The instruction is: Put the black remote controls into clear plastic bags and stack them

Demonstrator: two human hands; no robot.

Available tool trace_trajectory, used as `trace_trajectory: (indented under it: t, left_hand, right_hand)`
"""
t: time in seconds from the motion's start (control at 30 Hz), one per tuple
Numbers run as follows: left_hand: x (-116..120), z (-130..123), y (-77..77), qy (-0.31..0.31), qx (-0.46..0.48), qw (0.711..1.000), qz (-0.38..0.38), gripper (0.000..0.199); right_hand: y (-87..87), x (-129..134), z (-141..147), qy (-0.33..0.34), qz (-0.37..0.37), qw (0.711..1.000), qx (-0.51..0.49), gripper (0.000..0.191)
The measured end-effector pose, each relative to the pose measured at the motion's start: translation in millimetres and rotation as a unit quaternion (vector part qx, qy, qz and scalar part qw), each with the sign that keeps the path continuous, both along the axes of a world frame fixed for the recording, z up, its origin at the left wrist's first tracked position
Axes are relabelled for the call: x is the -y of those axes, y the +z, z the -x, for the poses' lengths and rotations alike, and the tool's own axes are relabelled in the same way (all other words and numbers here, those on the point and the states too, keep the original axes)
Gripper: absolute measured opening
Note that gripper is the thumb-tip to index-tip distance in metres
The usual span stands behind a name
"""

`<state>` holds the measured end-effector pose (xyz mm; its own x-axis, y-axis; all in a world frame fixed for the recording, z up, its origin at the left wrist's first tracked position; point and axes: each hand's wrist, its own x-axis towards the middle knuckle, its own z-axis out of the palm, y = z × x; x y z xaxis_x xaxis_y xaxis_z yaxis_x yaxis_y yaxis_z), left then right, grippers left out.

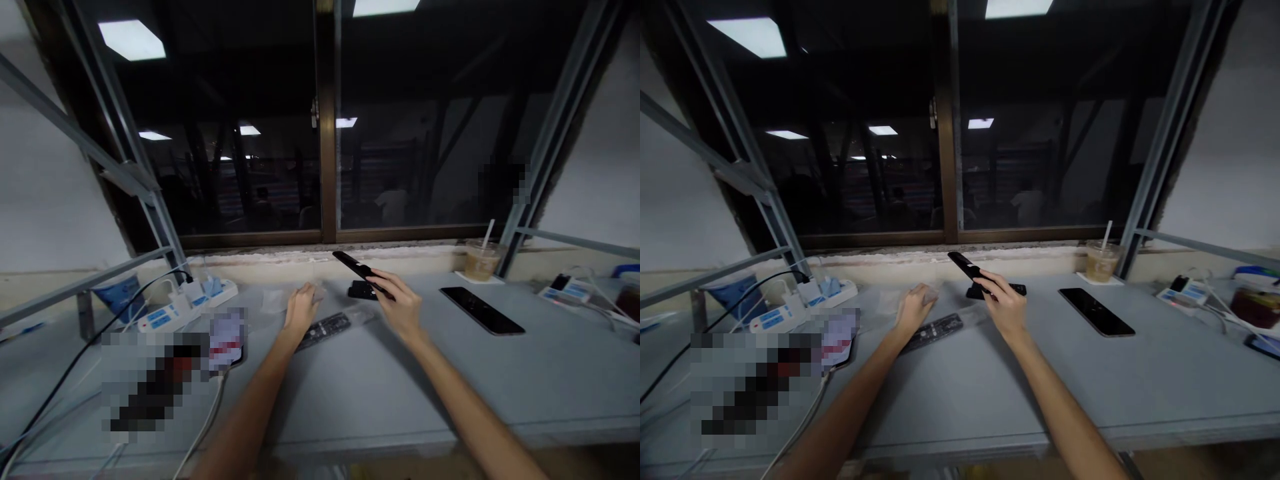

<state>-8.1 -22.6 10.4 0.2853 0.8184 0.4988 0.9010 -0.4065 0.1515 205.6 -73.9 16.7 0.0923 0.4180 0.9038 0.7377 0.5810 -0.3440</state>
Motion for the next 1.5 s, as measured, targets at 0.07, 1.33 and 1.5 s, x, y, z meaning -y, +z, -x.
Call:
trace_trajectory:
  t: [0.07, 1.33, 1.5]
  left_hand:
    - [0, -2, -3.2, 0.001, -0.011, 1.000, 0.016, 0.013]
    - [8, -10, -6.6, -0.083, 0.003, 0.996, -0.040, 0.018]
    - [9, -11, -9.5, -0.108, 0.005, 0.992, -0.062, 0.022]
  right_hand:
    - [-0.4, 0, -1, 0.000, 0.002, 1.000, 0.002, 0.033]
    - [0.3, -19, 4, 0.151, 0.182, 0.830, -0.505, 0.028]
    - [-0.8, -18, 5, 0.119, 0.198, 0.850, -0.474, 0.030]
